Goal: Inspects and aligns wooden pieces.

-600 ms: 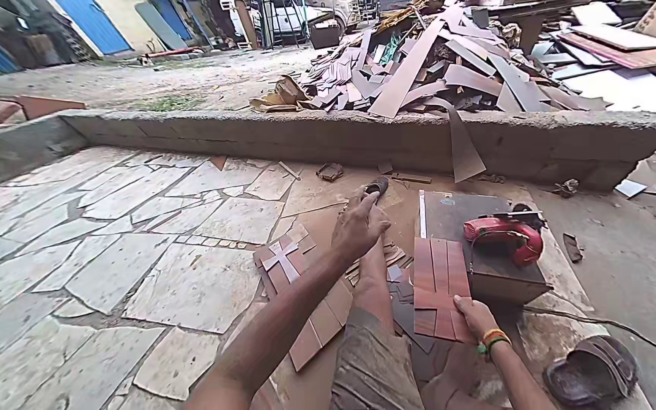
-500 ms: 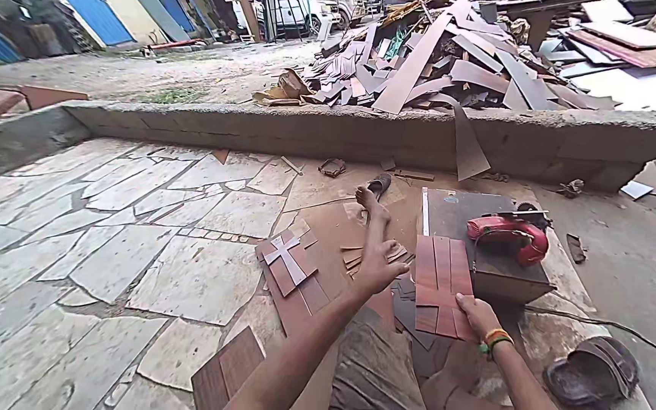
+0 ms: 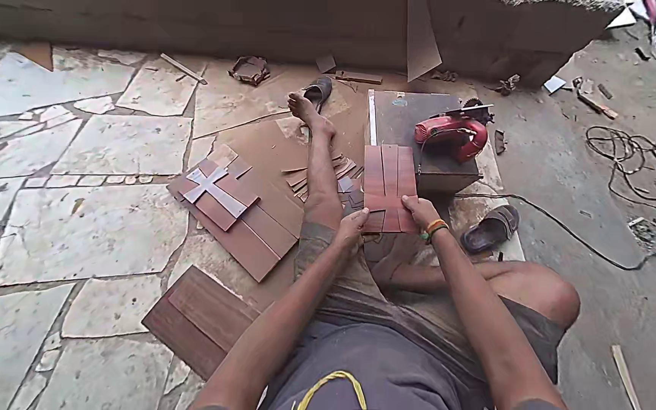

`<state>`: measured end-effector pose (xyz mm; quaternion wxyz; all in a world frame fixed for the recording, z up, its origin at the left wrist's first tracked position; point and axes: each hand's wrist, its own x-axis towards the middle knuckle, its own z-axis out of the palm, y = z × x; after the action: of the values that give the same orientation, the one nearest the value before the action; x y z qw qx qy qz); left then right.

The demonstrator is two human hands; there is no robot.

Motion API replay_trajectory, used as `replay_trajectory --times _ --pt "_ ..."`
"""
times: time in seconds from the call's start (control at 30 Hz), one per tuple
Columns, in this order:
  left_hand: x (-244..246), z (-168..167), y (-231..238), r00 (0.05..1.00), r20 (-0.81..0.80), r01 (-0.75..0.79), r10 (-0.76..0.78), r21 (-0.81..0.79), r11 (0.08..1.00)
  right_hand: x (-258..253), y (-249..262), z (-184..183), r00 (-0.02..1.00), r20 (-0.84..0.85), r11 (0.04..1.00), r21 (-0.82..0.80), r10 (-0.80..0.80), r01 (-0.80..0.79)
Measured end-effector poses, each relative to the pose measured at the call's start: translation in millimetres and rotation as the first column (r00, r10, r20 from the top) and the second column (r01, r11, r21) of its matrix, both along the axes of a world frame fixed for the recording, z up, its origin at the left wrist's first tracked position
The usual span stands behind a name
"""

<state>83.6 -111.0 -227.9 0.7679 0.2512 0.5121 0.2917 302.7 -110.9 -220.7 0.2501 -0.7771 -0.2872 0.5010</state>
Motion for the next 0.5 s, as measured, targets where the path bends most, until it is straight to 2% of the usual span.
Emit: replay_trajectory --times 0.03,0.1,0.17,0.23,0.37,0.5 --pt "-5 -3 -2 0.997 -0.068 0.041 -0.036 0.078 0.996 -2 -1 -1 1.000 -0.016 1.000 0.000 0.002 -0.002" --pt "-13 -9 -7 0.919 -0.360 0.272 -0.161 0.282 0.920 -7 -1 0 0.999 -0.033 1.000 0.009 0.011 -0.011" --pt "-13 -8 -15 0.807 -0.556 0.432 -0.200 0.324 0.842 -11 -2 6 1.000 -0.018 1.000 0.001 0.019 -0.019" --pt "-10 -2 -26 0.748 -0.633 0.481 -0.201 0.308 0.821 -15 -2 7 1.000 -0.002 1.000 -0.013 0.005 -0.005" --pt "-8 14 -42 0.698 -0.697 0.514 -0.161 0.332 0.791 -17 -3 2 0.999 -0.008 0.999 -0.004 -0.037 0.037" --pt "-14 13 -44 0.701 -0.703 0.524 -0.119 0.396 0.754 -17 -3 -1 0.999 -0.006 0.999 0.008 -0.054 0.054"
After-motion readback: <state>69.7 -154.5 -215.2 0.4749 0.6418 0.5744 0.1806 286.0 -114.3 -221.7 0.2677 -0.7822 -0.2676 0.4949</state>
